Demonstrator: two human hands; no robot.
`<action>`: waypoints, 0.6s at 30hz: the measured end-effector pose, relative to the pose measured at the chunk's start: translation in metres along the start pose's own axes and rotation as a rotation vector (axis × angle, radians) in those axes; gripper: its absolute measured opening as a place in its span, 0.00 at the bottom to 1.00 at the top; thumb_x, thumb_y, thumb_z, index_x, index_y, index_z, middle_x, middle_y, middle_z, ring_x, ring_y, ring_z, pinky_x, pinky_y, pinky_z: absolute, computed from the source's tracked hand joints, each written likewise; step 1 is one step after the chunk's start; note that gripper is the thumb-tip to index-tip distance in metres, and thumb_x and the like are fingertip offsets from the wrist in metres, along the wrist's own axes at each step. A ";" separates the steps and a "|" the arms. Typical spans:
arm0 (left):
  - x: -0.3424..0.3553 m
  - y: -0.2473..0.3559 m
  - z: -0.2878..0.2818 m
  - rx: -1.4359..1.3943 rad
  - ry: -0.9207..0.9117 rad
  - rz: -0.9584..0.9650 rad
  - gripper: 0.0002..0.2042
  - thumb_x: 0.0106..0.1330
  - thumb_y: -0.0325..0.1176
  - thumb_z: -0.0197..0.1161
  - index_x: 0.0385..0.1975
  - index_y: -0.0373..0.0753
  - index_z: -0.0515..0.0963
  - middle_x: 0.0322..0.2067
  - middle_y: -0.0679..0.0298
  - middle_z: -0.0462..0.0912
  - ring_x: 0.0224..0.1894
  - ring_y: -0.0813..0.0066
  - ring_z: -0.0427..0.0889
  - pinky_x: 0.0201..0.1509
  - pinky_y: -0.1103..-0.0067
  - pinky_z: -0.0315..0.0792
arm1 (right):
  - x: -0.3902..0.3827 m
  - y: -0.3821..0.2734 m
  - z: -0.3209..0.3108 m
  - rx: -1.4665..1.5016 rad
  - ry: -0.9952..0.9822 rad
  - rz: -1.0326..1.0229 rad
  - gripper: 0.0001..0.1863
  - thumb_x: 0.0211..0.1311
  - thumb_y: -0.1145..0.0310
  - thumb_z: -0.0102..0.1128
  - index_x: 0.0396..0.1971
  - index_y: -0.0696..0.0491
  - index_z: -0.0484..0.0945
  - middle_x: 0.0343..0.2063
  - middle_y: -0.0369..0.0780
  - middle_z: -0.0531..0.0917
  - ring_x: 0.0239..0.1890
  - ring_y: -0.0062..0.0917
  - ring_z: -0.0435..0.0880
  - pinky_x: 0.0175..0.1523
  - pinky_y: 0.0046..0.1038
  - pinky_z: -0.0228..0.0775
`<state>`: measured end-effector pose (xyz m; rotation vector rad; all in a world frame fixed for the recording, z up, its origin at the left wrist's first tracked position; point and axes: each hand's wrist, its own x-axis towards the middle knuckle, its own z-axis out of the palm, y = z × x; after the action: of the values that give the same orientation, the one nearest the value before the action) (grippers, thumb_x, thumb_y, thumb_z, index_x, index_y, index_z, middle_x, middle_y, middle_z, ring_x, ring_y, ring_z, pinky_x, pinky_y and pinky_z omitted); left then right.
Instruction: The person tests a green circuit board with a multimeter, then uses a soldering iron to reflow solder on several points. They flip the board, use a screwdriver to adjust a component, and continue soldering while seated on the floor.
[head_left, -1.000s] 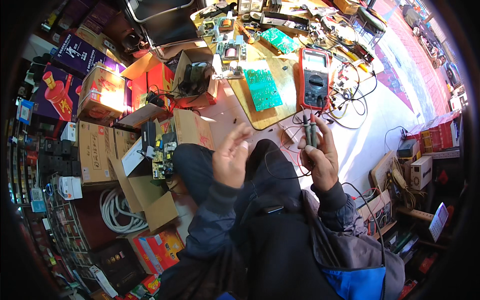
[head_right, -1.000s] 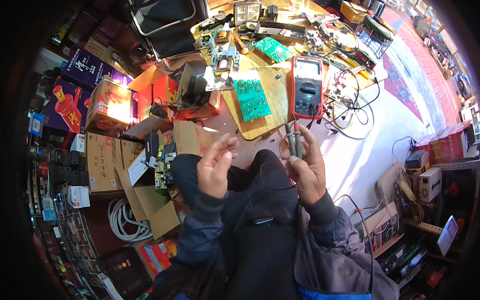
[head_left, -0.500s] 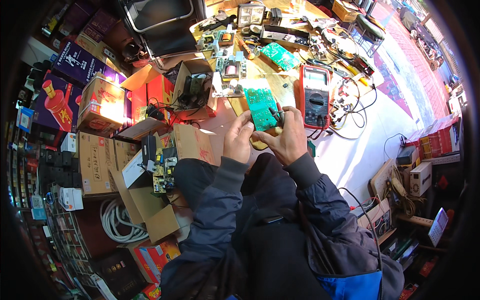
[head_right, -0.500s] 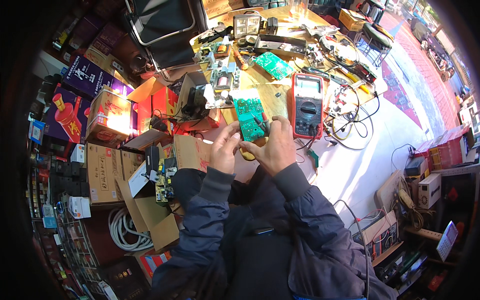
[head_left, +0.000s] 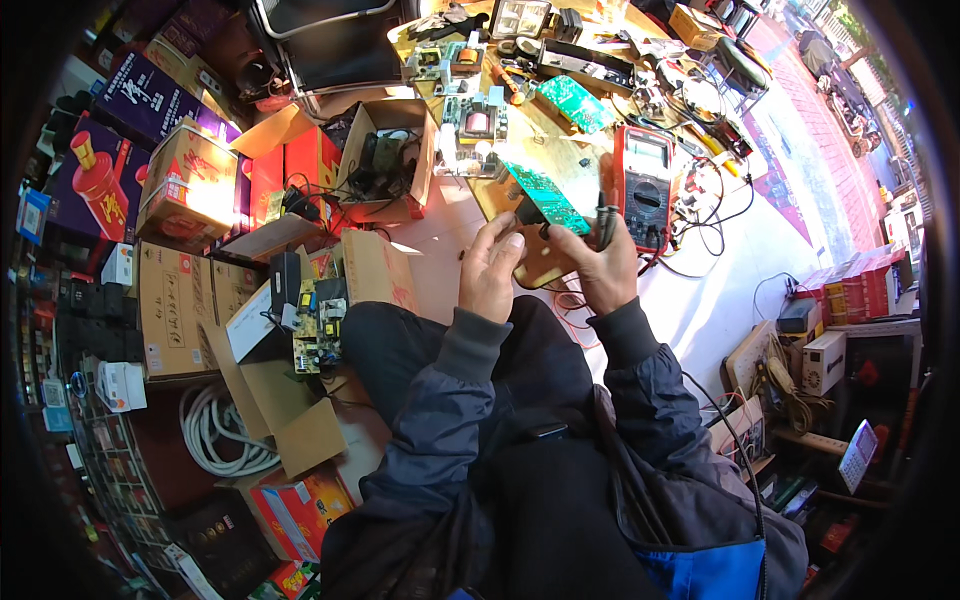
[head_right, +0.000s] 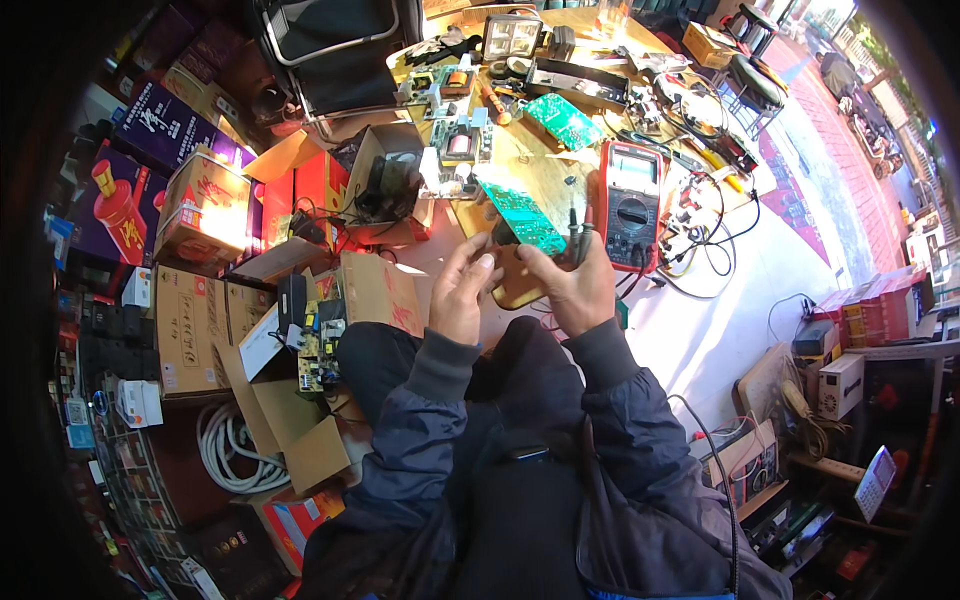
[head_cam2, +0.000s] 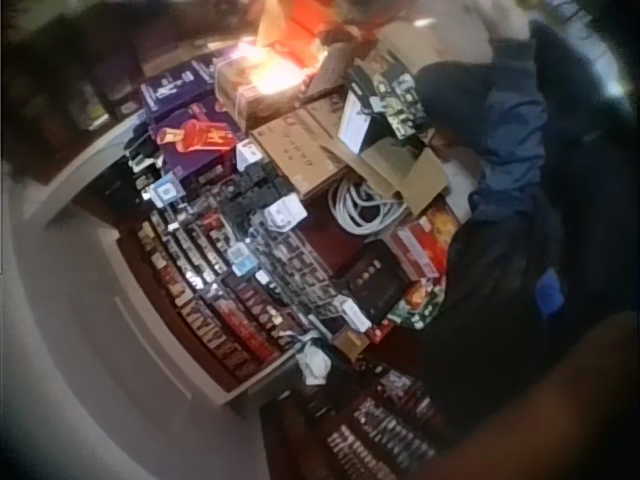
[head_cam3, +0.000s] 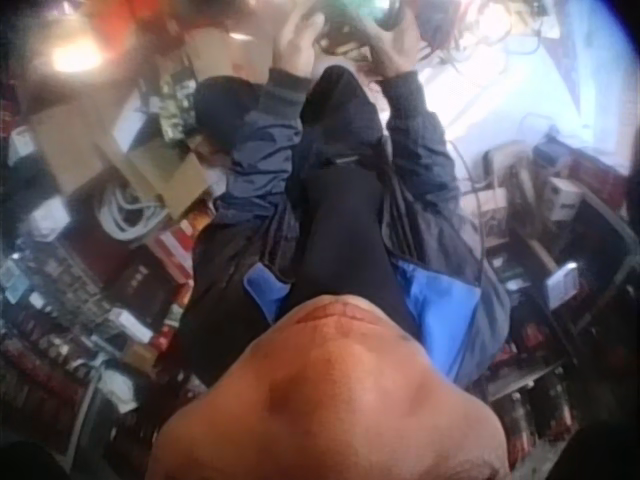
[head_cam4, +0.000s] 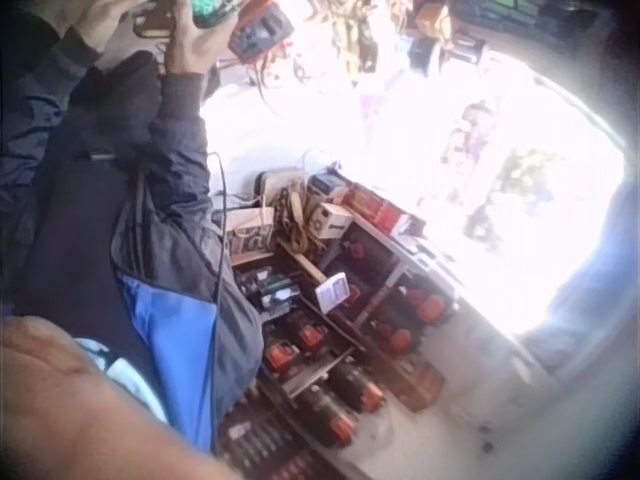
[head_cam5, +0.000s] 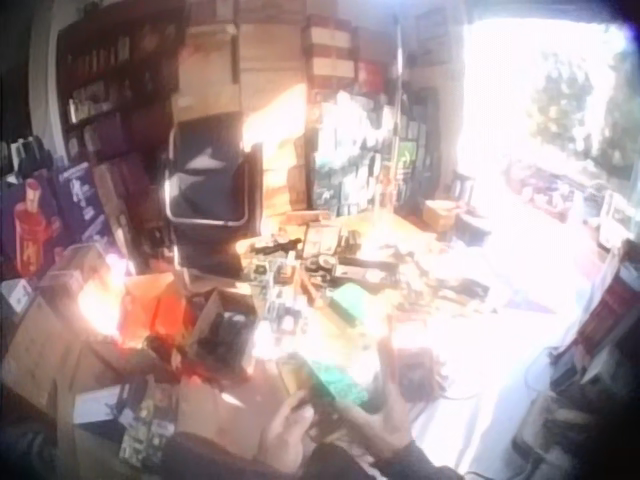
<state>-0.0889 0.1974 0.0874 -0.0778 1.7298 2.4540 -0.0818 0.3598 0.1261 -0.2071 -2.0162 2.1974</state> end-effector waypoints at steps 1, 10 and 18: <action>-0.002 0.000 0.001 -0.021 0.007 -0.011 0.22 0.79 0.33 0.54 0.68 0.29 0.67 0.60 0.57 0.77 0.61 0.69 0.78 0.66 0.73 0.72 | -0.003 -0.002 -0.003 -0.040 0.038 0.041 0.18 0.62 0.67 0.76 0.41 0.59 0.75 0.33 0.40 0.86 0.29 0.16 0.82 0.31 0.19 0.73; -0.026 0.017 0.016 -0.358 -0.218 -0.111 0.23 0.80 0.37 0.56 0.68 0.32 0.66 0.59 0.56 0.77 0.60 0.65 0.79 0.65 0.70 0.74 | -0.044 -0.008 -0.023 0.455 -0.108 0.366 0.25 0.74 0.54 0.58 0.51 0.64 0.75 0.34 0.47 0.86 0.31 0.23 0.85 0.22 0.19 0.69; -0.034 0.024 0.023 -0.384 -0.151 -0.148 0.23 0.78 0.38 0.59 0.66 0.33 0.68 0.56 0.57 0.79 0.57 0.65 0.81 0.65 0.68 0.75 | -0.061 -0.001 -0.030 0.676 -0.195 0.433 0.27 0.75 0.52 0.51 0.53 0.66 0.76 0.41 0.53 0.87 0.37 0.30 0.88 0.24 0.20 0.70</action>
<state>-0.0576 0.2079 0.1220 -0.0552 1.1355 2.5695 -0.0155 0.3769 0.1244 -0.3779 -1.2588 3.1287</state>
